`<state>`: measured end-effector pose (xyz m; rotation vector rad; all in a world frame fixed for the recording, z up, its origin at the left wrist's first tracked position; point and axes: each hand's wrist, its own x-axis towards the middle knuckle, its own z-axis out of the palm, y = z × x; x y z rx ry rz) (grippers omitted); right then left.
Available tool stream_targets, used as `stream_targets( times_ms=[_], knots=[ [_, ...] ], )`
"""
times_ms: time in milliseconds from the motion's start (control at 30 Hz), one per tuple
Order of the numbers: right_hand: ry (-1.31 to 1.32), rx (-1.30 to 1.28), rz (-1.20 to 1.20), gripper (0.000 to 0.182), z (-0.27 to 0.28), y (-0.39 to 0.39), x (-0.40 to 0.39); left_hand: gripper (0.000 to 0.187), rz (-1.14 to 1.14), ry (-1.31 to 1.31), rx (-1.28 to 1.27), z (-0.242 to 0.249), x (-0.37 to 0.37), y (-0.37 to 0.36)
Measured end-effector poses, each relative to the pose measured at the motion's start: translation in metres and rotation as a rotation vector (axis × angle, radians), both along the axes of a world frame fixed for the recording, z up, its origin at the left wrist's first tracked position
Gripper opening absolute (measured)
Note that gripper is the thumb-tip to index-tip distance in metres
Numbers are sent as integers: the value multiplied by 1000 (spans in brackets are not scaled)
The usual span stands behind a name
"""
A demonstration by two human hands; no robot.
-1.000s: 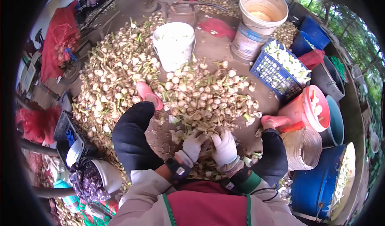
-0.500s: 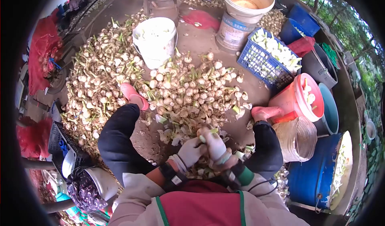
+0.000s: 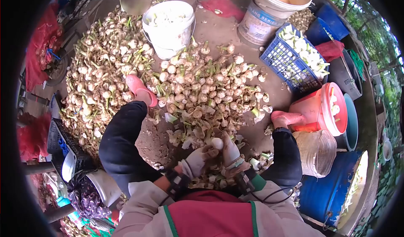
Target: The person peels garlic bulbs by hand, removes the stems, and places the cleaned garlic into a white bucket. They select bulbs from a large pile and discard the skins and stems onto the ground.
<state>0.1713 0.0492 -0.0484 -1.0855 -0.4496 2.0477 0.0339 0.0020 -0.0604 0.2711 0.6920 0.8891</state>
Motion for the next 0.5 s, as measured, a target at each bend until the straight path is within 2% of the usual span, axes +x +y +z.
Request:
stream_targets(
  times_ms=[33, 67, 100, 133, 167, 233, 267, 300, 367, 400, 433, 500],
  knots=[
    [-7, -10, 5, 49, -10, 2, 0, 36, 44, -26, -101, -21, 4, -3],
    [-441, 342, 219, 50, -22, 2, 3, 26, 153, -89, -232, -19, 2, -1],
    [-869, 700, 438, 52, -36, 4, 5, 26, 159, -93, -241, -16, -3, 2],
    [-1057, 891, 583, 53, -45, 13, 5, 22, 185, -34, -295, -4, -9, 8],
    [-1056, 891, 596, 53, -55, 19, 1, 19, 211, 24, -346, 1, -15, 14],
    [-347, -183, 266, 55, -66, 46, -15, 18, 290, 1, -269, -19, -27, 19],
    [-536, -114, 361, 47, -44, 65, -28, 18, 361, -17, -187, -19, -33, 28],
    [-539, -112, 365, 47, -44, 85, -38, 18, 365, -21, -186, -18, -39, 32],
    [-1002, 701, 570, 47, -45, 137, -62, 18, 524, -46, -185, 5, -50, 45],
    [-825, 916, 440, 42, -76, 178, -80, 20, 572, -19, -202, -6, -52, 44],
    [-632, 1117, 301, 49, -105, 224, -99, 20, 581, -21, -206, -15, -52, 43],
    [-598, 1518, 96, 58, -25, 287, -141, 24, 441, 54, -323, -33, -49, 40]
  ],
)
